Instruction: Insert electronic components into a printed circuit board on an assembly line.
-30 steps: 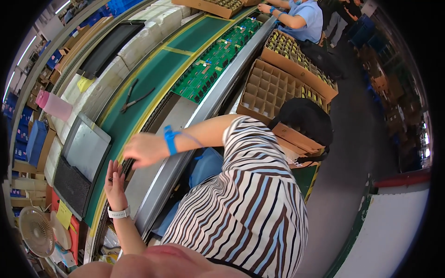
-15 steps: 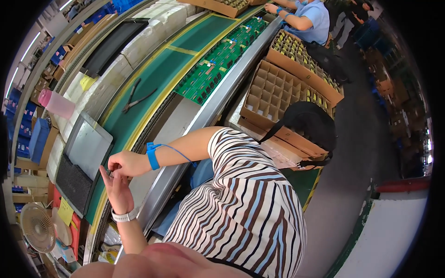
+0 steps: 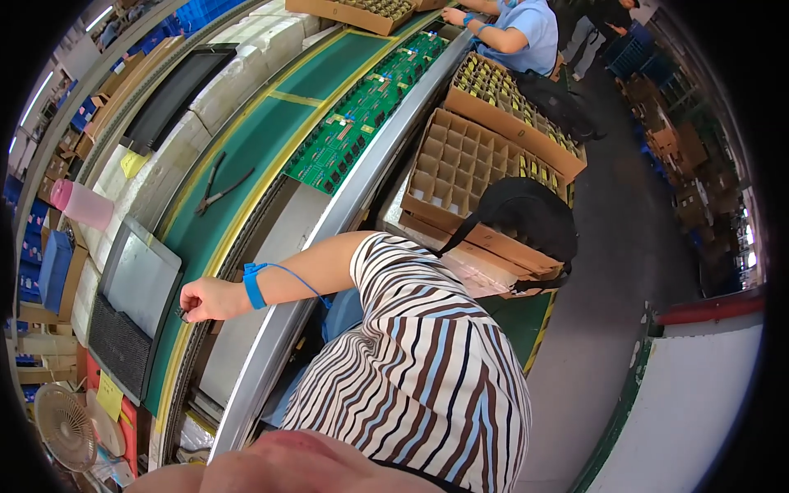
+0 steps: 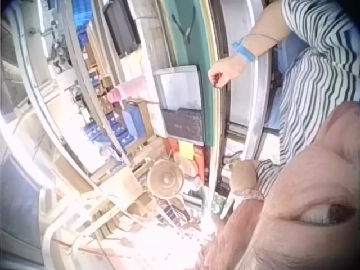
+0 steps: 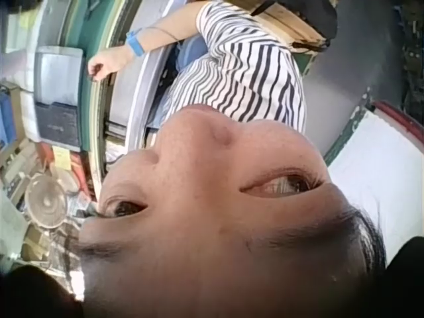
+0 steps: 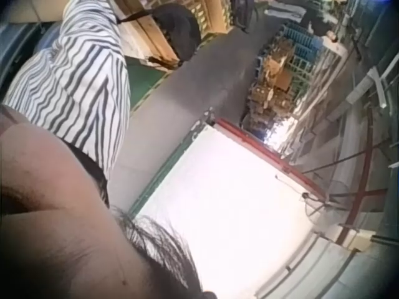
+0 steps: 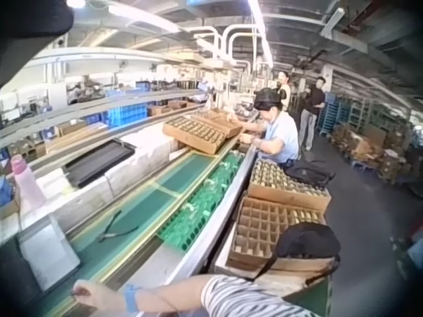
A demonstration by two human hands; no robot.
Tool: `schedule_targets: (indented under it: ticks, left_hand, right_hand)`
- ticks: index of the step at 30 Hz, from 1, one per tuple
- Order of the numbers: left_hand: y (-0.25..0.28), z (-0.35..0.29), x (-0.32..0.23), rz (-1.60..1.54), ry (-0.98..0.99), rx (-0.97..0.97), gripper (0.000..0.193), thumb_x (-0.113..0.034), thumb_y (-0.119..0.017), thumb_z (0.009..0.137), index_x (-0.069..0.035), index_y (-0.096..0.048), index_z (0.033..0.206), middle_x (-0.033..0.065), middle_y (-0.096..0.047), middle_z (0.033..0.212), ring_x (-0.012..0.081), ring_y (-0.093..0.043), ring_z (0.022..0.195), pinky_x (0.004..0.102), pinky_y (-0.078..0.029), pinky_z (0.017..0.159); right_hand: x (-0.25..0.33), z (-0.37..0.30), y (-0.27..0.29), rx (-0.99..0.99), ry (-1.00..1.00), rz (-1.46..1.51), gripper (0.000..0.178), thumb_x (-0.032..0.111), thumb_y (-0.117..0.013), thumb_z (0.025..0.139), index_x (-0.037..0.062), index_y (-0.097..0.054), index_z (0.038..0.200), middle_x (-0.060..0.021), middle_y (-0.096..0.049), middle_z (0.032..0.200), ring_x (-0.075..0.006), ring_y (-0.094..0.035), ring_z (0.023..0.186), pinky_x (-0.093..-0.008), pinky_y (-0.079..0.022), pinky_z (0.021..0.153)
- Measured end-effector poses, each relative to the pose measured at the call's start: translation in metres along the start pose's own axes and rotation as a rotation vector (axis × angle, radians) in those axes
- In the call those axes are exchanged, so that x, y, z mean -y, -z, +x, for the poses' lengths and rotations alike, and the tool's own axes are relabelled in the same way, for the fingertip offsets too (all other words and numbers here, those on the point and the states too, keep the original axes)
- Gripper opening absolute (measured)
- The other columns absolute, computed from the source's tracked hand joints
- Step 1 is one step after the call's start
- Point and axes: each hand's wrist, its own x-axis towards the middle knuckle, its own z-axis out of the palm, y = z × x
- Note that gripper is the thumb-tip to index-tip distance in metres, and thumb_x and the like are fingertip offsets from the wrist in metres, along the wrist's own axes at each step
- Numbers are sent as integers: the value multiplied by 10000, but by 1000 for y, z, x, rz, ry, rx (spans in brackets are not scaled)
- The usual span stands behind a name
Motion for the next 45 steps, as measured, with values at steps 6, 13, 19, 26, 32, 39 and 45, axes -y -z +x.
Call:
schedule_targets:
  ticks: [6,13,19,26,32,39,45]
  left_hand:
    - [-1,0,-5,-27,-86,-9,670,-410,-368,894,-12,-125,1376,193,-252,1393,304,-278,1282,431,-217,1044]
    - [-3,2,-6,-66,-201,-29,682,-439,-366,886,-39,-123,1381,193,-235,1400,307,-271,1286,441,-219,1040]
    - [-6,1,-9,-96,-294,-57,692,-463,-365,878,-63,-121,1386,192,-221,1406,310,-265,1289,450,-222,1037]
    - [-6,-3,-16,-119,-382,-59,703,-492,-364,870,-90,-118,1392,192,-205,1413,313,-258,1292,460,-224,1034]
    - [-7,-4,-26,-135,-468,-61,714,-517,-363,862,-113,-116,1396,192,-190,1419,316,-252,1295,469,-226,1031]
    - [-5,-9,-37,-141,-561,-75,725,-546,-362,854,-141,-114,1402,191,-174,1426,319,-245,1299,479,-229,1027]
    - [-3,-11,-43,-148,-654,-92,736,-571,-361,847,-164,-111,1407,191,-160,1432,321,-239,1302,488,-231,1024]
  right_hand:
    - [-1,-1,1,9,1,-51,168,95,-631,789,1,-537,892,-25,-567,792,-90,-524,732,-243,-451,653]
    - [-11,0,-1,27,-6,-55,177,103,-636,786,3,-537,893,-24,-564,787,-94,-522,727,-245,-450,648]
    - [-8,-1,-2,39,-11,-55,178,108,-634,789,3,-535,895,-28,-567,791,-94,-525,731,-247,-449,647]
    - [-8,-1,-1,45,3,-94,174,114,-628,793,2,-537,890,-34,-573,776,-97,-529,722,-248,-449,650]
    - [-12,1,0,50,0,-69,172,111,-631,788,1,-540,884,-35,-578,778,-96,-536,725,-246,-453,653]
    - [-9,0,0,37,-15,-73,173,117,-633,789,1,-540,876,-37,-583,775,-98,-544,715,-247,-457,646]
    - [-12,1,-2,61,-15,-85,173,118,-633,791,-2,-541,876,-40,-587,781,-100,-548,719,-247,-457,649]
